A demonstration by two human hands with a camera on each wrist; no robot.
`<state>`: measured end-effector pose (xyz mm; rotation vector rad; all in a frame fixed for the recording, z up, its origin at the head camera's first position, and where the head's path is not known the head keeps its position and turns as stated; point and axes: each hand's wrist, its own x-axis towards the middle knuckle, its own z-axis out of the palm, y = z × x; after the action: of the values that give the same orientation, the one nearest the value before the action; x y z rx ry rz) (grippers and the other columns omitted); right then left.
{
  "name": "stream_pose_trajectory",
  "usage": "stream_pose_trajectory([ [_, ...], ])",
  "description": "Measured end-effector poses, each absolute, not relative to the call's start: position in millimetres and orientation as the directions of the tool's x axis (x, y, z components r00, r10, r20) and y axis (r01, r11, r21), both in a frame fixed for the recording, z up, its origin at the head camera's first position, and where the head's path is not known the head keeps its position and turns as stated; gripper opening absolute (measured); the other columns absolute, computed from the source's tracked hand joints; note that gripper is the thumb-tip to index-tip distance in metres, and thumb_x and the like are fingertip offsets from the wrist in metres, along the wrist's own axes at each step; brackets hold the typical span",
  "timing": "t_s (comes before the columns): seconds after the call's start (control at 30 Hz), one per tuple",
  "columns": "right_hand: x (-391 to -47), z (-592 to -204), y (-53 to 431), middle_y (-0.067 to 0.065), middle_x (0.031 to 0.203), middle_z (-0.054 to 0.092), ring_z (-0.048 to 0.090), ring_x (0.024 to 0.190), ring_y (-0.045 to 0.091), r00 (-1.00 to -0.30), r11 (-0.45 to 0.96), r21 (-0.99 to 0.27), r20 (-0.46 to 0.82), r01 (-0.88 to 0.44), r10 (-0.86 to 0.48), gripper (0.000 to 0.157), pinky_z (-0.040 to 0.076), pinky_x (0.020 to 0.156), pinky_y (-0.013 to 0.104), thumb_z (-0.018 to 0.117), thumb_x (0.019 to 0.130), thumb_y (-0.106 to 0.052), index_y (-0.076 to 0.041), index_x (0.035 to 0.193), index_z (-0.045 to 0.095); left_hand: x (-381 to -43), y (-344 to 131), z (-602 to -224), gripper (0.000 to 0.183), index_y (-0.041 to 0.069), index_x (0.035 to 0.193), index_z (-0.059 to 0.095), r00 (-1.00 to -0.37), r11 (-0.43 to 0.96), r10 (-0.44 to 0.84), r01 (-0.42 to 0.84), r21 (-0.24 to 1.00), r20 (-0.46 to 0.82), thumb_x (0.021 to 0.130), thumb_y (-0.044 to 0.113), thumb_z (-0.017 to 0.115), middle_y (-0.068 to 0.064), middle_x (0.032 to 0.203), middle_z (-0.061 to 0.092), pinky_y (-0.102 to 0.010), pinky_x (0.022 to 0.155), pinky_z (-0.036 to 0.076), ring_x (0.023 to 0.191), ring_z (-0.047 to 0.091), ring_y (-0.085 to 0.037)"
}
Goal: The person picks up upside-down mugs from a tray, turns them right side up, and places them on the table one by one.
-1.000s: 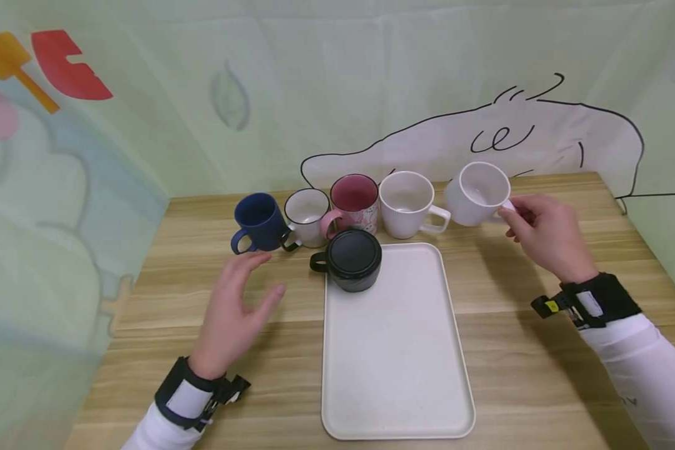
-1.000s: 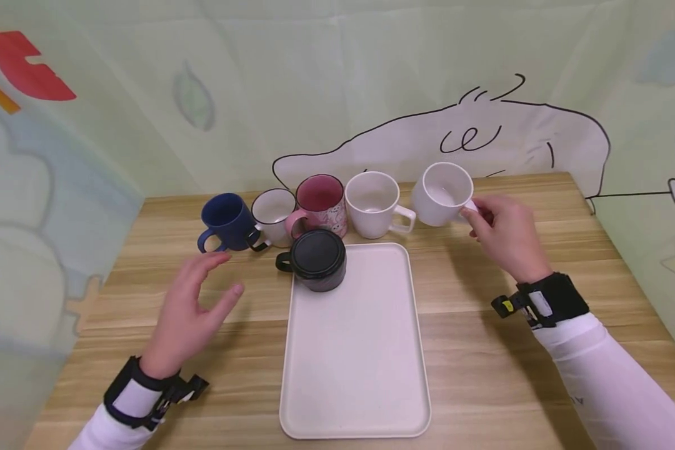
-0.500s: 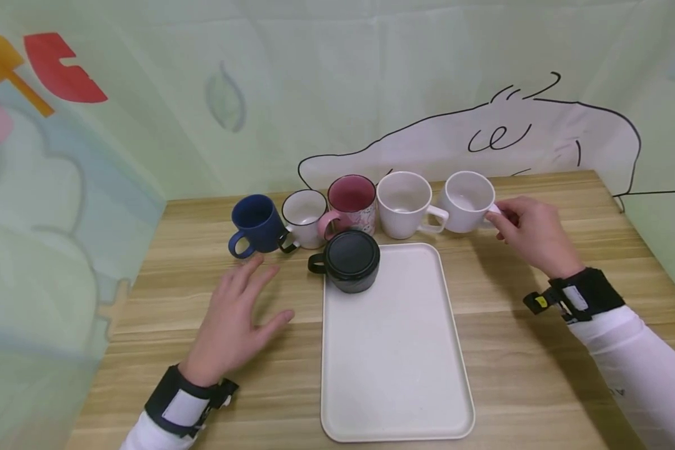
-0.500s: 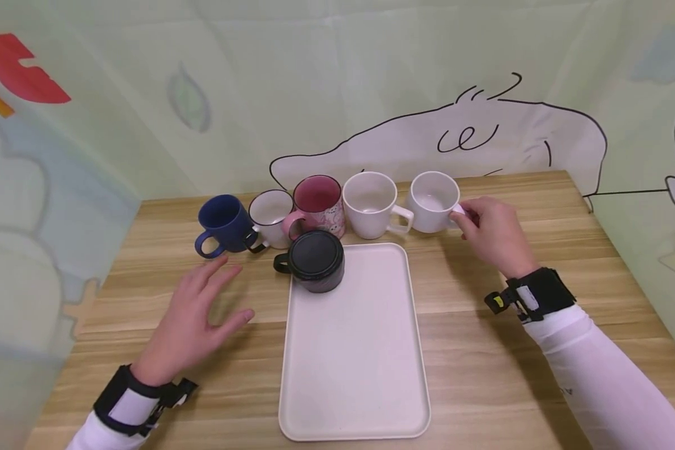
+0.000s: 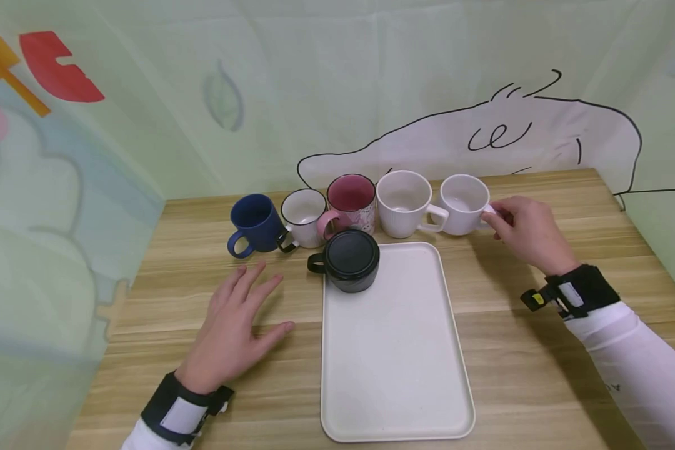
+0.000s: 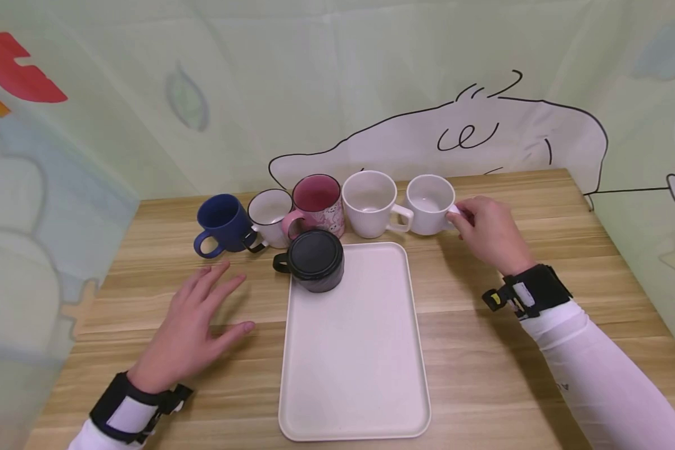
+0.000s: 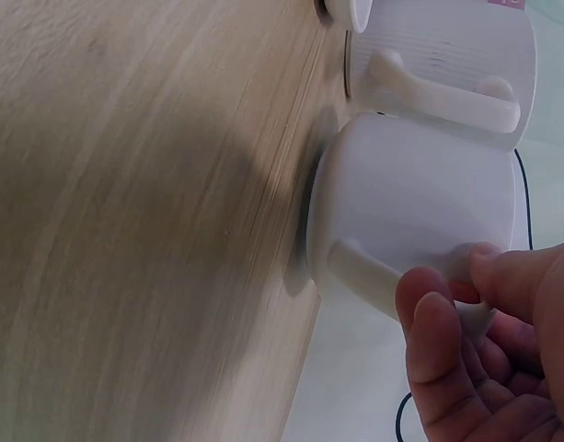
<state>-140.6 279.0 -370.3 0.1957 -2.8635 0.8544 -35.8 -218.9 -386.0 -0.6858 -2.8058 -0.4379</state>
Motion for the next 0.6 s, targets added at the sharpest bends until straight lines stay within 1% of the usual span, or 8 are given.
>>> stream_pose_trajectory([
  [0.13, -141.8, -370.5, 277.3, 0.012, 0.082, 0.065, 0.060, 0.067, 0.022, -0.981, 0.827, -0.536, 0.171, -0.170, -0.091, 0.030, 0.046, 0.051, 0.032, 0.064, 0.099, -0.026, -0.001, 0.113, 0.070, -35.5, -219.4, -387.1, 0.080, 0.016, 0.146, 0.052, -0.873, 0.851, 0.409, 0.470, 0.236, 0.265, 0.084, 0.065, 0.065, -0.013, 0.158, 0.032, -0.063, 0.108, 0.023, 0.141, 0.027, -0.043],
  [0.33, -143.1, -372.4, 276.8, 0.009, 0.079, 0.063, 0.059, 0.066, 0.022, -0.981, 0.824, -0.539, 0.166, -0.174, -0.099, 0.027, 0.046, 0.050, 0.031, 0.063, 0.099, -0.024, 0.000, 0.111, 0.071, -35.4, -218.6, -387.8, 0.080, 0.016, 0.146, 0.052, -0.876, 0.850, 0.408, 0.467, 0.244, 0.257, 0.084, 0.066, 0.064, -0.015, 0.156, 0.035, -0.063, 0.108, 0.023, 0.140, 0.028, -0.044],
  [0.6, -144.0, -373.7, 276.7, 0.008, 0.077, 0.063, 0.057, 0.066, 0.022, -0.982, 0.826, -0.537, 0.160, -0.172, -0.101, 0.029, 0.045, 0.050, 0.032, 0.063, 0.099, -0.027, -0.001, 0.111, 0.070, -34.6, -218.1, -390.9, 0.080, 0.019, 0.147, 0.051, -0.885, 0.858, 0.412, 0.457, 0.232, 0.218, 0.085, 0.069, 0.061, -0.015, 0.156, 0.035, -0.063, 0.109, 0.023, 0.139, 0.029, -0.046],
])
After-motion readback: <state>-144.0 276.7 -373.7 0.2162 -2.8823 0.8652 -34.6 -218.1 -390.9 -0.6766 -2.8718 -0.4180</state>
